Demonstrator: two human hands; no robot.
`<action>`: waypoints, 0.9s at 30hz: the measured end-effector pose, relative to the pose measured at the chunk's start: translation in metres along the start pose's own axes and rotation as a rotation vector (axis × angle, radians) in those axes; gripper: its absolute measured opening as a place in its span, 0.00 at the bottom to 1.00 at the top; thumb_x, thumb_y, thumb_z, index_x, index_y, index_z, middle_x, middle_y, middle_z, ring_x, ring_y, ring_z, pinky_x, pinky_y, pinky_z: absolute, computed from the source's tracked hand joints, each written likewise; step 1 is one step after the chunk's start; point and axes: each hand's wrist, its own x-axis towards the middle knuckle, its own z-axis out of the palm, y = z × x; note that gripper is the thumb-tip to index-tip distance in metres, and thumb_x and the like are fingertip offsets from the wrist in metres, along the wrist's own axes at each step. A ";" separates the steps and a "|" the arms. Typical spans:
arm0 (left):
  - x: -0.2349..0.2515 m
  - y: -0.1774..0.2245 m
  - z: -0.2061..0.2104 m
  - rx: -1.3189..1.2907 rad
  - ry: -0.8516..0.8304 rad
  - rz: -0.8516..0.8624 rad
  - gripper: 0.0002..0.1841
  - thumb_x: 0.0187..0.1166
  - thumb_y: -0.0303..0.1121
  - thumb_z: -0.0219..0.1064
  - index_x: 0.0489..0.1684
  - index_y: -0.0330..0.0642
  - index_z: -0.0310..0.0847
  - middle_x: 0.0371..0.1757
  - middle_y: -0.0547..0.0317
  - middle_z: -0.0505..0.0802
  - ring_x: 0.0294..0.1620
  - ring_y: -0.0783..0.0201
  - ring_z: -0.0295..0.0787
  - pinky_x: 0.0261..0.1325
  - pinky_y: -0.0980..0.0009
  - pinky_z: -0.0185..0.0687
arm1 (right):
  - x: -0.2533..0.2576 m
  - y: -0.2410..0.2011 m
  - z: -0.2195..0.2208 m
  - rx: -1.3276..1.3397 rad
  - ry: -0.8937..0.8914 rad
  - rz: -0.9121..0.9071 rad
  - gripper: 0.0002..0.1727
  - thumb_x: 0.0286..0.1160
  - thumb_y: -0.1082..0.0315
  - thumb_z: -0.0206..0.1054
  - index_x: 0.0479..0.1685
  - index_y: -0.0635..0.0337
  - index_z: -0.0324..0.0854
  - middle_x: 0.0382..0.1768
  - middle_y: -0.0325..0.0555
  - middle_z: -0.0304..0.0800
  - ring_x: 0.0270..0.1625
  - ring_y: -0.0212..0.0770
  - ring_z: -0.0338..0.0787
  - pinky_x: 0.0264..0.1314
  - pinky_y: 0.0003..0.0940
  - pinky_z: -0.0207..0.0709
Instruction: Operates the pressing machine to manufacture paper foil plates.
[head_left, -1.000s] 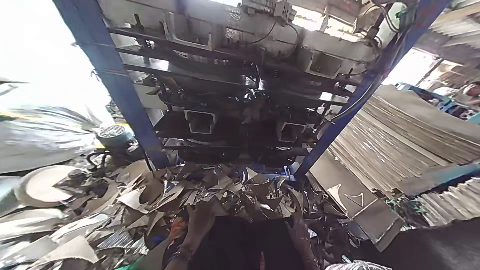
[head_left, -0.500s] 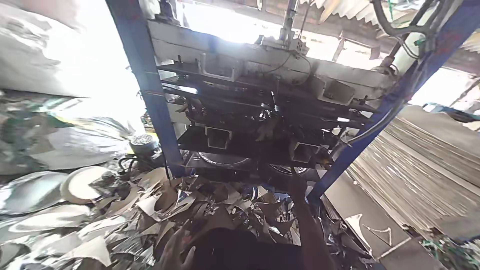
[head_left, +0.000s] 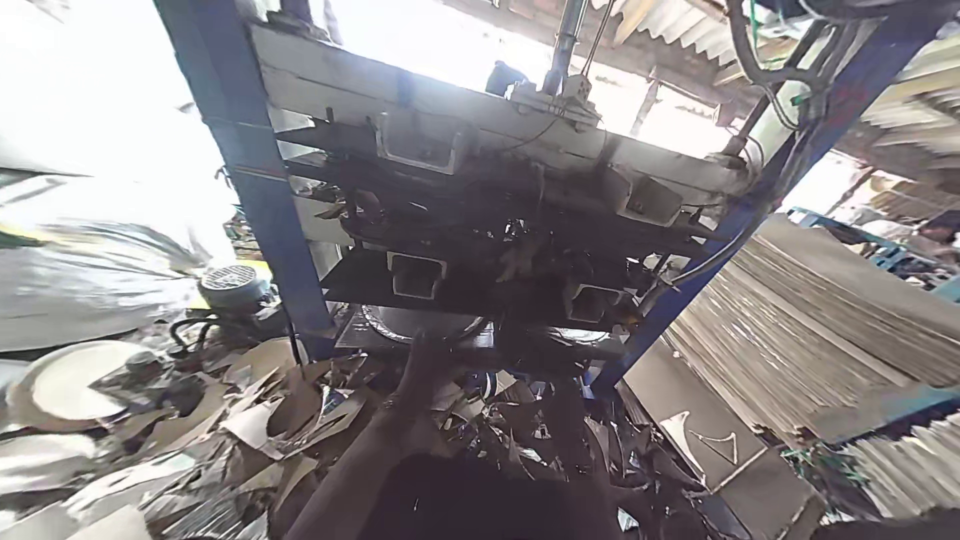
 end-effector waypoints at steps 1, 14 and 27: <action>0.004 0.000 -0.006 -0.019 -0.032 -0.021 0.24 0.83 0.40 0.63 0.80 0.57 0.78 0.73 0.37 0.84 0.78 0.36 0.74 0.82 0.36 0.62 | 0.004 0.009 -0.001 -0.001 0.041 -0.007 0.21 0.78 0.62 0.66 0.66 0.64 0.87 0.68 0.63 0.87 0.75 0.63 0.82 0.82 0.56 0.69; -0.297 -0.007 0.014 -0.312 -0.318 0.473 0.12 0.79 0.28 0.66 0.52 0.46 0.94 0.47 0.47 0.95 0.60 0.41 0.88 0.75 0.42 0.72 | 0.038 -0.010 -0.036 -0.262 0.255 -0.083 0.22 0.84 0.61 0.61 0.60 0.74 0.86 0.59 0.70 0.90 0.67 0.69 0.87 0.75 0.64 0.70; -0.289 -0.016 0.029 -0.321 0.201 -0.058 0.15 0.69 0.32 0.74 0.54 0.51 0.95 0.69 0.42 0.89 0.77 0.31 0.76 0.77 0.33 0.67 | 0.011 0.043 0.022 -0.403 -0.161 -0.113 0.24 0.88 0.64 0.53 0.74 0.68 0.78 0.76 0.65 0.80 0.82 0.64 0.76 0.86 0.66 0.60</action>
